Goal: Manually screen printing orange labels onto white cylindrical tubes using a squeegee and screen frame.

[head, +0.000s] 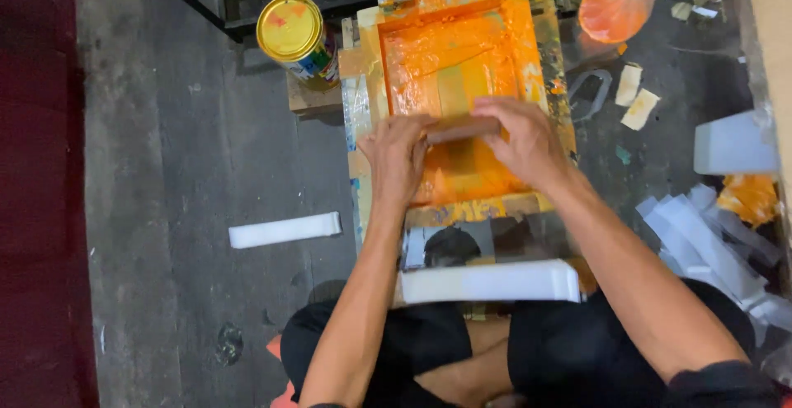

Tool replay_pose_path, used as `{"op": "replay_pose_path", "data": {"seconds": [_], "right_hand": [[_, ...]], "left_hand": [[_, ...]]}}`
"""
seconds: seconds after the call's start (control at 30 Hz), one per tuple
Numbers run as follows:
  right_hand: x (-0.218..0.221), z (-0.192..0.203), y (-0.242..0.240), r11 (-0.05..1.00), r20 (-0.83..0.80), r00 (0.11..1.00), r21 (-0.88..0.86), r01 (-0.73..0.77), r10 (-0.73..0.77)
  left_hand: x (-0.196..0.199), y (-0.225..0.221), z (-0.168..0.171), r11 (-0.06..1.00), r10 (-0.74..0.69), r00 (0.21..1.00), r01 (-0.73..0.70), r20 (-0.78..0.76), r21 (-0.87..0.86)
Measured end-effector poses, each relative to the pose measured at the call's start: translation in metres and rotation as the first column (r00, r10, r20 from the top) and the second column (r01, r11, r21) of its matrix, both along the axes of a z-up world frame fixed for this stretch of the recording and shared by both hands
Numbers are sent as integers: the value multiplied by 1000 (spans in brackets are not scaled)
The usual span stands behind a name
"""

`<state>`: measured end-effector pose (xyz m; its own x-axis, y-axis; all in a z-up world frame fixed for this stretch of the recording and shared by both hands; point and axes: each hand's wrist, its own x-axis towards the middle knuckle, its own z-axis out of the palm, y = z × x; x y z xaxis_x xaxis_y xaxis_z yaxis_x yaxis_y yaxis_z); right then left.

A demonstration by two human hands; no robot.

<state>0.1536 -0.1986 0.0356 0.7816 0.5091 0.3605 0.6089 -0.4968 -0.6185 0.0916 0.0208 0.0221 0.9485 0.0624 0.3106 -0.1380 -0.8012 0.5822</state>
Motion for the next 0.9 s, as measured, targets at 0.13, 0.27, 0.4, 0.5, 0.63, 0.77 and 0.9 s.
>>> {"op": "replay_pose_path", "data": {"seconds": [0.13, 0.27, 0.4, 0.5, 0.63, 0.77, 0.9], "right_hand": [[48, -20, 13, 1000, 60, 998, -28, 14, -13], [52, -17, 17, 999, 38, 999, -22, 26, -26], [53, -15, 18, 999, 28, 999, -33, 32, -31], [37, -10, 16, 1000, 16, 1000, -27, 16, -15], [-4, 0, 6, 997, -34, 999, -73, 28, -31], [-55, 15, -4, 996, -122, 991, -78, 39, -48], [-94, 30, -12, 996, -159, 986, -81, 39, -52]], "left_hand": [[48, 11, -7, 1000, 20, 999, -20, 31, -16], [57, 13, -18, 999, 39, 999, -39, -19, 12], [57, 13, -16, 1000, 29, 999, -29, -24, 5], [42, 12, -17, 1000, 25, 999, -24, -34, 8], [5, 8, -19, 1000, 2, 998, -2, -70, 3], [-48, -3, -5, 999, -48, 991, 46, -124, -24], [-81, -9, -14, 999, -46, 990, 43, -133, -24]]}}
